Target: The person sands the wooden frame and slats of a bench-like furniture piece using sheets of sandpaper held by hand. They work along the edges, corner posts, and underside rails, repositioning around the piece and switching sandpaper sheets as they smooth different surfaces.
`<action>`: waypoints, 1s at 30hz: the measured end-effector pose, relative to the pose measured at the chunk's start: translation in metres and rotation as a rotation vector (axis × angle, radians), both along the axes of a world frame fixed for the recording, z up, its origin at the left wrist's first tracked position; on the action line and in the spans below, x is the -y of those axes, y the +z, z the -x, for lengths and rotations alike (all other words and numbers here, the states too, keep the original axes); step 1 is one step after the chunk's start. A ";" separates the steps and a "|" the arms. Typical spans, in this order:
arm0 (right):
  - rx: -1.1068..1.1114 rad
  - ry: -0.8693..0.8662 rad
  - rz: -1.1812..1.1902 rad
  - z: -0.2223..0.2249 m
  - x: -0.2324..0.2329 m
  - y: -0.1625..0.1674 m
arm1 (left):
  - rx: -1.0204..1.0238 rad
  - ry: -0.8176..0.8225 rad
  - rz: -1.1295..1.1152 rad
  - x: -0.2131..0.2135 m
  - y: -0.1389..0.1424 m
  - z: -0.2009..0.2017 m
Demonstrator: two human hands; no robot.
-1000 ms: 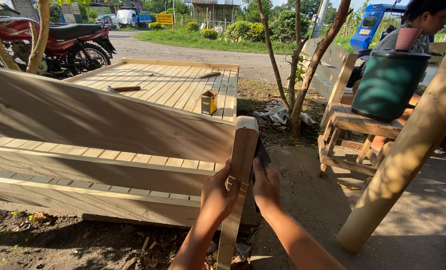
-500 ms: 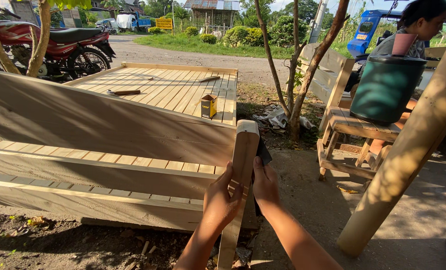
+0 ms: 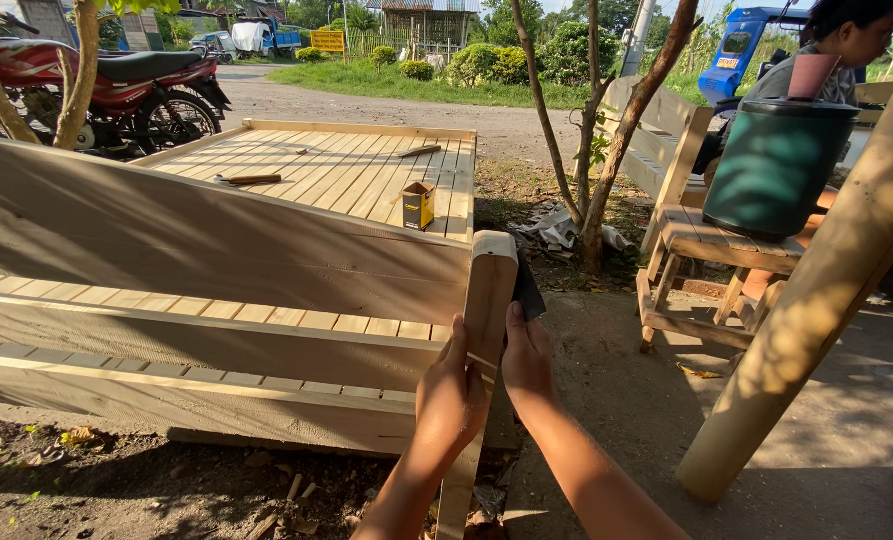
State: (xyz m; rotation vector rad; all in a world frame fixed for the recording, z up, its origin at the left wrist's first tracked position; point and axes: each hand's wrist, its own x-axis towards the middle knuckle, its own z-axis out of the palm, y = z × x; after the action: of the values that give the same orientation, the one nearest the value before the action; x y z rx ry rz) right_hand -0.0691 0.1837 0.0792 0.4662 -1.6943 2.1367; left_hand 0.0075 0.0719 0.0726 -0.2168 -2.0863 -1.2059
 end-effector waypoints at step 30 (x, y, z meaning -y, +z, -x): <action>-1.352 -0.344 -1.692 0.019 -0.045 -0.102 | -0.070 -0.031 -0.925 0.061 -0.113 0.020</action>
State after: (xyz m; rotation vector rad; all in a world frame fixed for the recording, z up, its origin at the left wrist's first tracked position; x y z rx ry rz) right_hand -0.0883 0.2290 -0.0230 1.3511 -1.8059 -0.4622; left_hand -0.0121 0.0112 -0.0405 0.1400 -1.2807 -1.9964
